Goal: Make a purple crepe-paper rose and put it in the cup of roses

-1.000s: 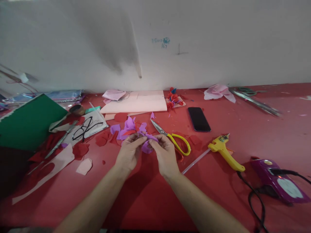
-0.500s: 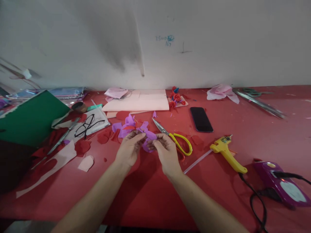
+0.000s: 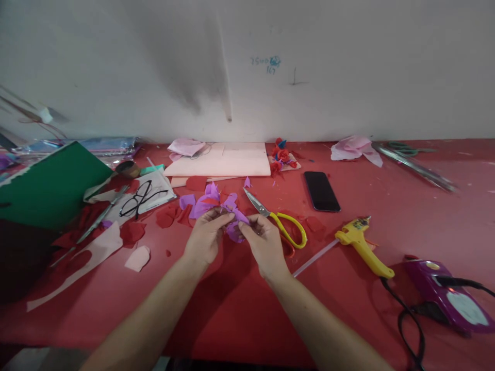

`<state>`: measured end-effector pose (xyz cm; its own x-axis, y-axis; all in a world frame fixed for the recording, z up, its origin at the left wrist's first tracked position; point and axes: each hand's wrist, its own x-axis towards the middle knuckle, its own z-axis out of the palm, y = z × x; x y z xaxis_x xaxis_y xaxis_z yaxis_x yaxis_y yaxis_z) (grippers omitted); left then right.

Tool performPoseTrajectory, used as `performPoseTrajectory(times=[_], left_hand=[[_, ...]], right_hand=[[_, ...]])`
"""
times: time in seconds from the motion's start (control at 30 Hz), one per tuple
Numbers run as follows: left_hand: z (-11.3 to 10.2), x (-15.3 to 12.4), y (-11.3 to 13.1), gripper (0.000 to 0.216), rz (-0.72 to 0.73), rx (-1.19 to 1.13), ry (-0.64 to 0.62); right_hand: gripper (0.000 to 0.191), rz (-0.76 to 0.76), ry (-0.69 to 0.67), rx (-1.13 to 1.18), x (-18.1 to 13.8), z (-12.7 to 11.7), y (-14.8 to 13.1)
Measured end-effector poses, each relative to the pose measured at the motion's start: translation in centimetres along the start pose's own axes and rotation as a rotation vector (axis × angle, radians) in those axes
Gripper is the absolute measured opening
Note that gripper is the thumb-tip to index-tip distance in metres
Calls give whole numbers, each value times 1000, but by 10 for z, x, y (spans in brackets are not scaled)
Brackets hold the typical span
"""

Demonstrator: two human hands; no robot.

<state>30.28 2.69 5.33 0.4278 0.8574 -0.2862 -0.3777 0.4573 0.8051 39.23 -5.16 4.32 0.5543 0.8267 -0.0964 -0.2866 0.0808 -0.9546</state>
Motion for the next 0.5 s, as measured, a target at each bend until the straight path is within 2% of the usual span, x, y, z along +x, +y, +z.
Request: performPoseTrajectory(times=[0.2, 0.5], left_hand=[[0, 0, 2, 15, -9, -37, -43], [-3, 5, 1, 18, -22, -80, 18]], right_hand=[[16, 102, -8, 63, 1, -1, -1], [17, 152, -8, 140, 1, -3, 0]])
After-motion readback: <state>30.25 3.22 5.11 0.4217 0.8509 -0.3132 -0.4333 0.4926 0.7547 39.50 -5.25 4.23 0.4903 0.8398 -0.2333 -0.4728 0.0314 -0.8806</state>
